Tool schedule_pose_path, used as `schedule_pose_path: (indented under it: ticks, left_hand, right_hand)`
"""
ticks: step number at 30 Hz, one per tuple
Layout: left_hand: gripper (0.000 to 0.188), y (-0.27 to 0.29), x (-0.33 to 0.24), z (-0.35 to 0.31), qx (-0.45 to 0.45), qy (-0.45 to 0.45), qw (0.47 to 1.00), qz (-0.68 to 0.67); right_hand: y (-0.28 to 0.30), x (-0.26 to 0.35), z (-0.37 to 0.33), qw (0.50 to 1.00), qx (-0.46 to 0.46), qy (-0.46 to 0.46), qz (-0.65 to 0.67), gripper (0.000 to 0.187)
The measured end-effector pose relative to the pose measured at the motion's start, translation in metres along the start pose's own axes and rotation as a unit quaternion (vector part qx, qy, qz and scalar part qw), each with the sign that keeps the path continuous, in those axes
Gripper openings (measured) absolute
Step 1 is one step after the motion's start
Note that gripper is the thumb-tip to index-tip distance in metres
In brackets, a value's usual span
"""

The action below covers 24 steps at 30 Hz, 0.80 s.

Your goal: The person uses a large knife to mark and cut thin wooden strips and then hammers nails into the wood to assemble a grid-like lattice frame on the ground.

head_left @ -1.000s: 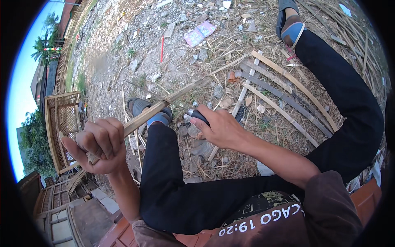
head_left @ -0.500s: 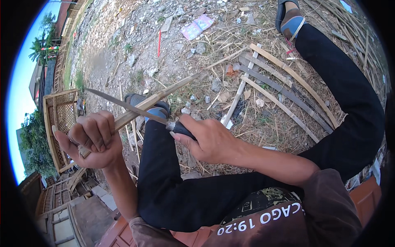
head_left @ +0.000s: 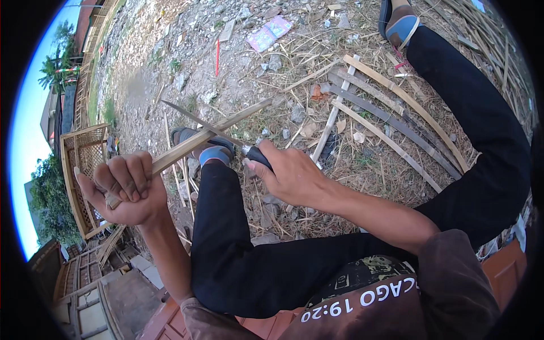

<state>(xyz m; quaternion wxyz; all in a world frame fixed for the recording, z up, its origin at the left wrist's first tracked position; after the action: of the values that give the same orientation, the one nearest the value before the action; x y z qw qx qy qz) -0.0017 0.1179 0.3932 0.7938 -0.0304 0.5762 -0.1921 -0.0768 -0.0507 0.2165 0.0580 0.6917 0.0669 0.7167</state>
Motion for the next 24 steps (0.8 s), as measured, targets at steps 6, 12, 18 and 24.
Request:
schedule_pose_path:
  ticks: [6, 12, 18, 24]
  left_hand:
    - [0.061, -0.002, -0.004, 0.004, -0.049, -0.021, 0.998, 0.021]
    - [0.059, -0.012, -0.011, 0.007, 0.025, -0.028, 0.999, -0.005]
    - [0.059, -0.011, -0.016, -0.001, 0.024, -0.035, 0.999, -0.004]
    - [0.058, -0.004, -0.031, 0.004, 0.006, -0.037, 0.999, -0.022]
  right_hand:
    - [0.003, -0.027, 0.021, 0.998, 0.012, -0.042, -0.050, 0.031]
    - [0.013, 0.037, 0.000, 0.998, 0.053, 0.034, 0.010, 0.033]
    - [0.003, -0.014, -0.003, 0.998, 0.031, -0.040, -0.035, 0.030]
    - [0.005, 0.009, -0.005, 1.000, 0.012, 0.002, 0.002, 0.030]
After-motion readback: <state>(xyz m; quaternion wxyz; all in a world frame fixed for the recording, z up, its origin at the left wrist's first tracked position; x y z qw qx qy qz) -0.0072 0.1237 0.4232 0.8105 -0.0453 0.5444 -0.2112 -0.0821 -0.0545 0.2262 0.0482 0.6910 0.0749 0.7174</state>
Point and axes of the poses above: each hand's wrist, its own z-axis towards the middle knuckle, its own y-axis out of the back of the hand, x = y × z, the point moved 2 cm from there along z, towards the middle knuckle, and after that the axes turned 9 degrees about -x, right-handed, at the moved point
